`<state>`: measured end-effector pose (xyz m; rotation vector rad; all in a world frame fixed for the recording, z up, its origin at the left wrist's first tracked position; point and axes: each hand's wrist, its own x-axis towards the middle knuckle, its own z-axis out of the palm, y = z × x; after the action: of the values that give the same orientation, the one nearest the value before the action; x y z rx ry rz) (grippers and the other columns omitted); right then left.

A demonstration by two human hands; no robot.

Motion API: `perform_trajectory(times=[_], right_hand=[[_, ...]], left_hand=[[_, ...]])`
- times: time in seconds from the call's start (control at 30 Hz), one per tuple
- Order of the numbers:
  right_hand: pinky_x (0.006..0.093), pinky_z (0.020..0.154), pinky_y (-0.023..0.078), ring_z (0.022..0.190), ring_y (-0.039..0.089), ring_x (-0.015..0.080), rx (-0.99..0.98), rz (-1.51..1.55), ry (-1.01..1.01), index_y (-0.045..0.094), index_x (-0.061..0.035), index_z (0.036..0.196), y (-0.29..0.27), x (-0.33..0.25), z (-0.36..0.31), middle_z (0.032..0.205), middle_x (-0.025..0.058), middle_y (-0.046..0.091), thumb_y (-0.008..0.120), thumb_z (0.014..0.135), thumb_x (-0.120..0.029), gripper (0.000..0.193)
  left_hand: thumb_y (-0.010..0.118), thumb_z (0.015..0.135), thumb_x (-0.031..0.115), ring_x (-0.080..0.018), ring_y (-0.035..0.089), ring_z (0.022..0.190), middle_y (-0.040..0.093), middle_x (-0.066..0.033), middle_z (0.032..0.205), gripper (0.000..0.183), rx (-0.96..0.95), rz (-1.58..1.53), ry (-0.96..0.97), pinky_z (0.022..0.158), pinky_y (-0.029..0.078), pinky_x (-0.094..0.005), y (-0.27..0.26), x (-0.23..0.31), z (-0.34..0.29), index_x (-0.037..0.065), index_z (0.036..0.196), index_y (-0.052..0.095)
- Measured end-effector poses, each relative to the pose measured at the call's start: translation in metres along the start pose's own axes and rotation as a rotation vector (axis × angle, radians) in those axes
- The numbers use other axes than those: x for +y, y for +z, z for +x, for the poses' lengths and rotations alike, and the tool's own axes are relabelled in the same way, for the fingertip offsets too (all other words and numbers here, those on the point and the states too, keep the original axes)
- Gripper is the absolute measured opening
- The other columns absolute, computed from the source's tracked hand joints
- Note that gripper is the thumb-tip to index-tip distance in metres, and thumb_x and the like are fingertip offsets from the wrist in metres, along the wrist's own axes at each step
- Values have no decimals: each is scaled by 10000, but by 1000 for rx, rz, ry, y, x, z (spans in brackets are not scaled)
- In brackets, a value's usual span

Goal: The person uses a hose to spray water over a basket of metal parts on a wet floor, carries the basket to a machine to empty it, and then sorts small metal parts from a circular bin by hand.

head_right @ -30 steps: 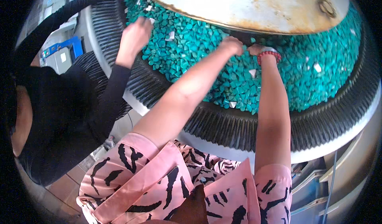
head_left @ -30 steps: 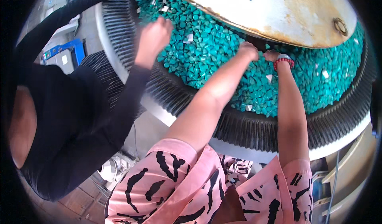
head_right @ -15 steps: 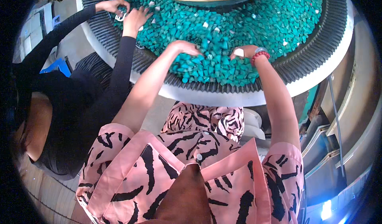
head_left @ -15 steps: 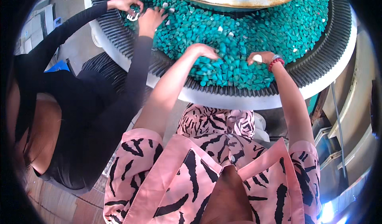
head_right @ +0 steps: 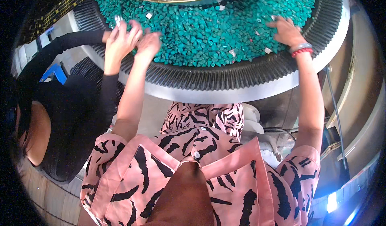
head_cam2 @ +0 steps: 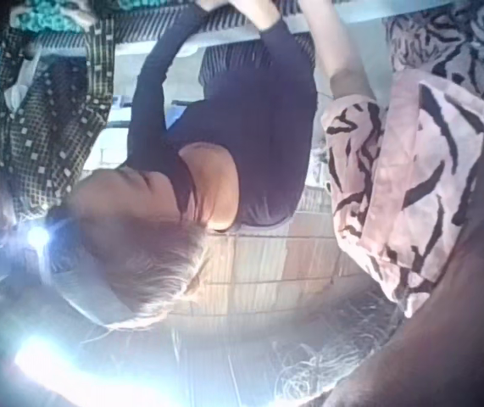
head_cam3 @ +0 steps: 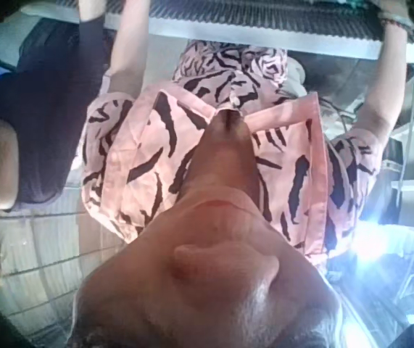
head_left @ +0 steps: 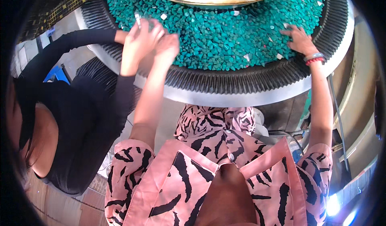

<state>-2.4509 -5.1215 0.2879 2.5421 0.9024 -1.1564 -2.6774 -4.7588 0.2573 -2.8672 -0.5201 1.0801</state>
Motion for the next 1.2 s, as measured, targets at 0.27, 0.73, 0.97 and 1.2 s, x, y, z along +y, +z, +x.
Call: perform_trajectory(times=[0.27, 0.73, 0.97, 1.2], right_hand=[[405, 863, 446, 1019, 554, 306, 420, -12, -447, 587, 10, 1019, 72, -102, 157, 1024, 200, 602, 449, 801, -157, 307], [430, 981, 359, 1187, 442, 319, -419, -116, -374, 540, -66, 1184, 125, -90, 237, 1269, 173, 475, 449, 821, -463, 545], [371, 868, 397, 1003, 542, 292, -378, 373, -419, 611, -67, 1040, 168, -89, 189, 1136, 157, 568, 510, 764, -421, 459], [370, 780, 431, 897, 575, 296, -394, 443, -541, 614, -36, 972, 129, -108, 76, 1012, 157, 616, 480, 764, -451, 483]], left_hand=[[449, 751, 48, -321, 608, 858, 594, -249, 984, 292, 414, -392, 365, 773, 489, -399, 23, 173, 122, -64, 998, 558], [521, 808, 227, -246, 576, 1036, 639, -73, 1050, 254, -109, -143, 269, 843, 426, -371, 72, 195, 164, 140, 989, 678], [533, 732, 497, -208, 503, 1130, 537, -20, 1230, 448, -455, -411, 234, 940, 394, -314, 101, 136, 141, 295, 1128, 589], [512, 754, 457, -255, 577, 964, 607, -69, 1099, 432, -592, -247, 432, 801, 449, -364, 83, 81, 50, 186, 1081, 595]])
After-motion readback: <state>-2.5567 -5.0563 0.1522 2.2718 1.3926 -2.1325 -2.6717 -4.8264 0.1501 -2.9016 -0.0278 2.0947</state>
